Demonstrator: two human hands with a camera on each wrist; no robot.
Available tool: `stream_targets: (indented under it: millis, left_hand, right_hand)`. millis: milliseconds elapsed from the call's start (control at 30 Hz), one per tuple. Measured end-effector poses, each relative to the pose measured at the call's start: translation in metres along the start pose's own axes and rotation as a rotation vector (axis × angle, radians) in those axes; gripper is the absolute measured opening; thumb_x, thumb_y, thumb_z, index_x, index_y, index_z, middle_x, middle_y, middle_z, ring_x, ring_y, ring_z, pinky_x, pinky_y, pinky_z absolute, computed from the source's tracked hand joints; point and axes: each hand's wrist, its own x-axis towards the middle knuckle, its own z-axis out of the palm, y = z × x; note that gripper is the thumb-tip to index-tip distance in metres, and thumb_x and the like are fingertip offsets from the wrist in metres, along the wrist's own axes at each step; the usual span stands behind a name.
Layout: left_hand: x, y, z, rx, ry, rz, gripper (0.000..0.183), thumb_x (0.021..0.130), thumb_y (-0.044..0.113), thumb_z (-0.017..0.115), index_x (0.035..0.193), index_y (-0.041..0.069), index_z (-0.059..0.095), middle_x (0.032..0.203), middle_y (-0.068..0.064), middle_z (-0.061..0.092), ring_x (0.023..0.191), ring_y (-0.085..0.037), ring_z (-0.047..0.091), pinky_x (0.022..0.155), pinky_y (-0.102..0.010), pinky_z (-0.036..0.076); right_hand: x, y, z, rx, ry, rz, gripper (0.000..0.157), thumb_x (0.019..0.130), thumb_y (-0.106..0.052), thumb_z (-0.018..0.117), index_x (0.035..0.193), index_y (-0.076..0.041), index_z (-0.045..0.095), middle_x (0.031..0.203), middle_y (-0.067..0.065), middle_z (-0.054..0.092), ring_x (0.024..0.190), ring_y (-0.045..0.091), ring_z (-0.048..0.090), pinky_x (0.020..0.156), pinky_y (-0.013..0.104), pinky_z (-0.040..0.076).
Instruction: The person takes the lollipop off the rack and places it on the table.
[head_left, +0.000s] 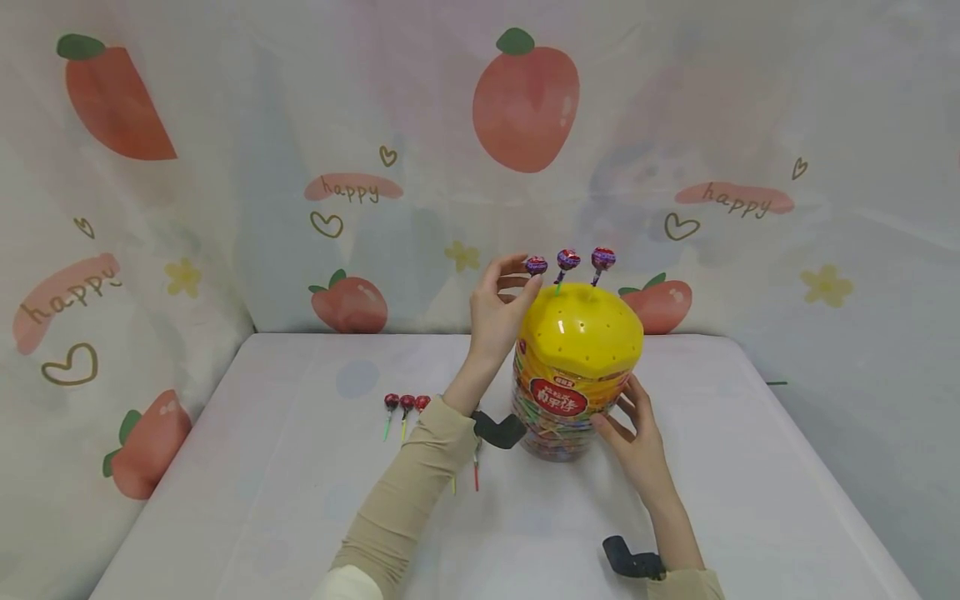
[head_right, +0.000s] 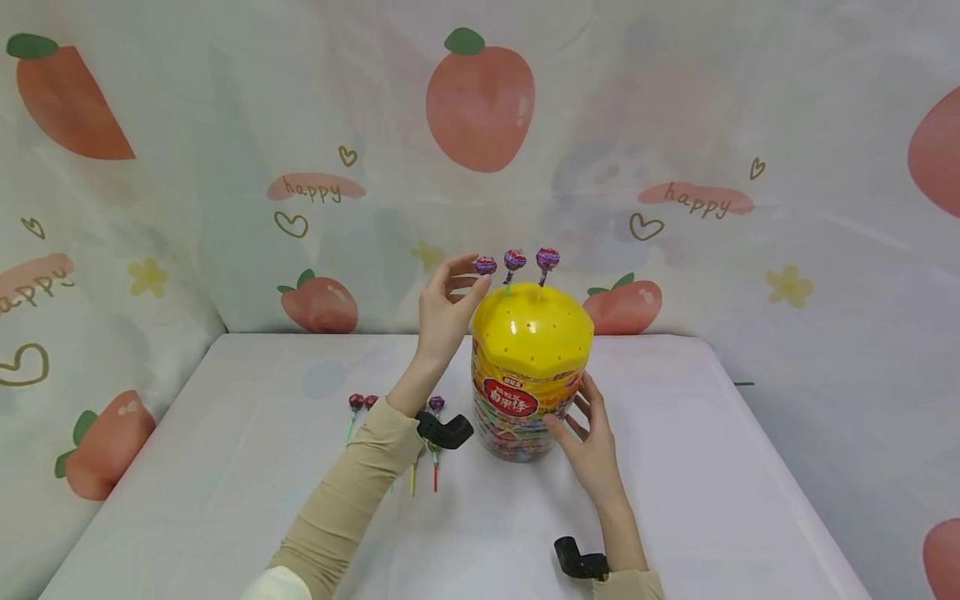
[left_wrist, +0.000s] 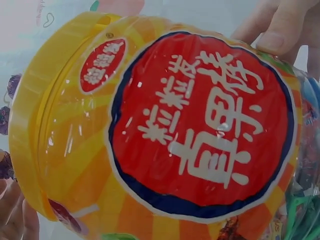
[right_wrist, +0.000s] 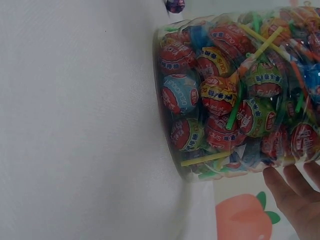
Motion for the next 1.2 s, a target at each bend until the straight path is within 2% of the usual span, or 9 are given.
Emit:
stream_targets:
  millis: [400, 767, 967, 1200]
  left_hand:
    - [0.001, 0.003, 0.0, 0.008, -0.001, 0.022, 0.03, 0.091, 0.019, 0.065, 0.118, 0.006, 0.062, 0.109, -0.012, 0.067, 0.093, -0.024, 0.064, 0.072, -0.017, 0.05]
    - [0.0, 0.015, -0.004, -0.026, 0.045, 0.049, 0.032, 0.091, 0.018, 0.065, 0.121, 0.006, 0.061, 0.11, -0.013, 0.066, 0.095, -0.024, 0.065, 0.075, -0.019, 0.05]
    - [-0.013, 0.017, -0.016, -0.03, 0.073, 0.04, 0.032, 0.092, 0.019, 0.065, 0.122, 0.009, 0.06, 0.111, -0.01, 0.066, 0.095, -0.021, 0.063, 0.078, -0.024, 0.05]
    - [-0.04, 0.012, -0.037, -0.034, 0.092, -0.007, 0.03, 0.091, 0.018, 0.066, 0.12, 0.008, 0.062, 0.109, -0.012, 0.066, 0.094, -0.023, 0.064, 0.076, -0.022, 0.049]
  right_hand:
    - [0.0, 0.003, 0.0, 0.003, -0.001, -0.003, 0.082, 0.093, -0.019, 0.063, 0.155, -0.025, 0.009, 0.158, 0.011, 0.021, 0.141, 0.036, 0.03, 0.105, 0.052, 0.037]
    - [0.0, 0.002, 0.0, -0.003, 0.001, 0.003, 0.082, 0.093, -0.02, 0.063, 0.155, -0.026, 0.009, 0.158, 0.01, 0.021, 0.141, 0.035, 0.031, 0.106, 0.054, 0.037]
    - [0.0, 0.002, 0.0, 0.003, 0.002, 0.0, 0.083, 0.092, -0.019, 0.063, 0.155, -0.024, 0.009, 0.158, 0.012, 0.021, 0.141, 0.037, 0.03, 0.106, 0.055, 0.037]
    - [0.001, 0.002, 0.0, -0.01, -0.004, 0.003, 0.083, 0.093, -0.02, 0.063, 0.155, -0.027, 0.008, 0.158, 0.01, 0.021, 0.141, 0.035, 0.03, 0.106, 0.052, 0.037]
